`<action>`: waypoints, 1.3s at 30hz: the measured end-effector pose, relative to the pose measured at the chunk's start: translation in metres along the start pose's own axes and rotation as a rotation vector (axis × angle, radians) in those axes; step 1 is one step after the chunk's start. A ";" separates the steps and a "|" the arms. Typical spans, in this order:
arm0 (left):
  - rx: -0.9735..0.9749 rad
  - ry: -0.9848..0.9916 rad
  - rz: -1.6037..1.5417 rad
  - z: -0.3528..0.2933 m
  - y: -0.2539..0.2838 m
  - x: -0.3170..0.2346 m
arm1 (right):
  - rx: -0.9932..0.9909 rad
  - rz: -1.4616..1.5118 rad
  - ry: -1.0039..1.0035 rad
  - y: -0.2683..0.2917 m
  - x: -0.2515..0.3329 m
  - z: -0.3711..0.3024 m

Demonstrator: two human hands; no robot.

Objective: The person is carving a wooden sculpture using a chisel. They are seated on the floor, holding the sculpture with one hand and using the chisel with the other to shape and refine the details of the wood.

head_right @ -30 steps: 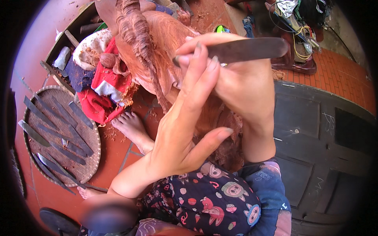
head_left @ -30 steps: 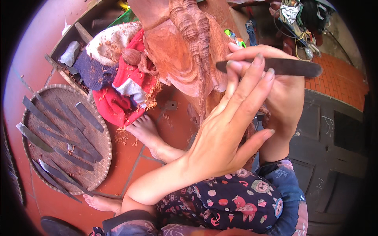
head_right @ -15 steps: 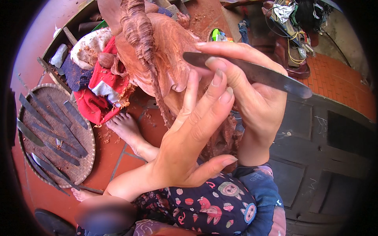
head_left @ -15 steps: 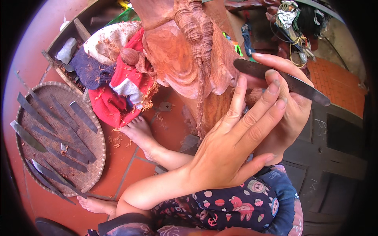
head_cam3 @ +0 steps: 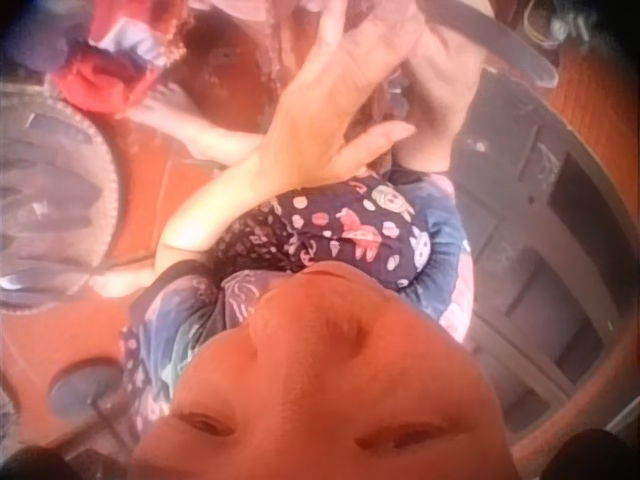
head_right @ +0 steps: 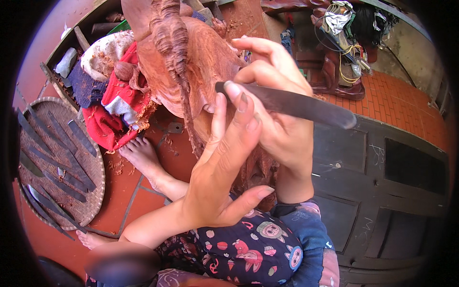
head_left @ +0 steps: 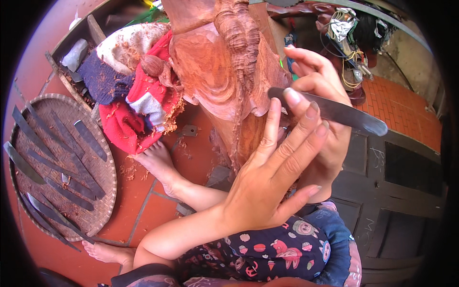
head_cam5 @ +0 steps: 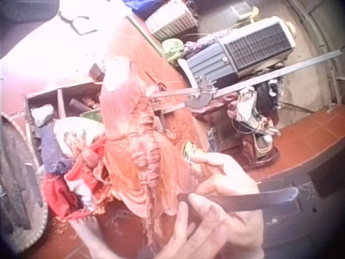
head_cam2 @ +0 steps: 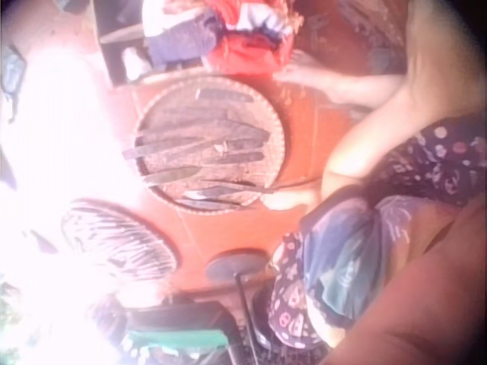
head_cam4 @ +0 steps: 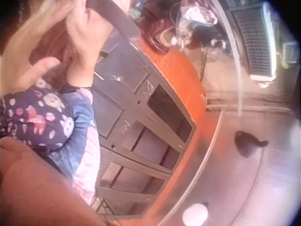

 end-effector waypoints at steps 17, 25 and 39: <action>-0.038 0.019 -0.009 0.006 0.005 0.005 | 0.126 -0.050 0.005 -0.016 -0.006 0.007; -0.078 -0.033 0.003 0.011 0.010 -0.003 | 0.256 -0.169 0.121 -0.020 0.005 0.011; -0.084 0.044 -0.135 0.010 0.003 0.003 | 0.155 0.011 -0.133 -0.013 -0.003 0.021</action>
Point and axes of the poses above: each hand's wrist, its own z-axis towards the middle knuckle, its own y-axis out of the back of the hand, x = y × z, the point moved 8 cm from there along z, towards the middle knuckle, and after that the axes turned 1 degree about y, right-handed, at the moved point
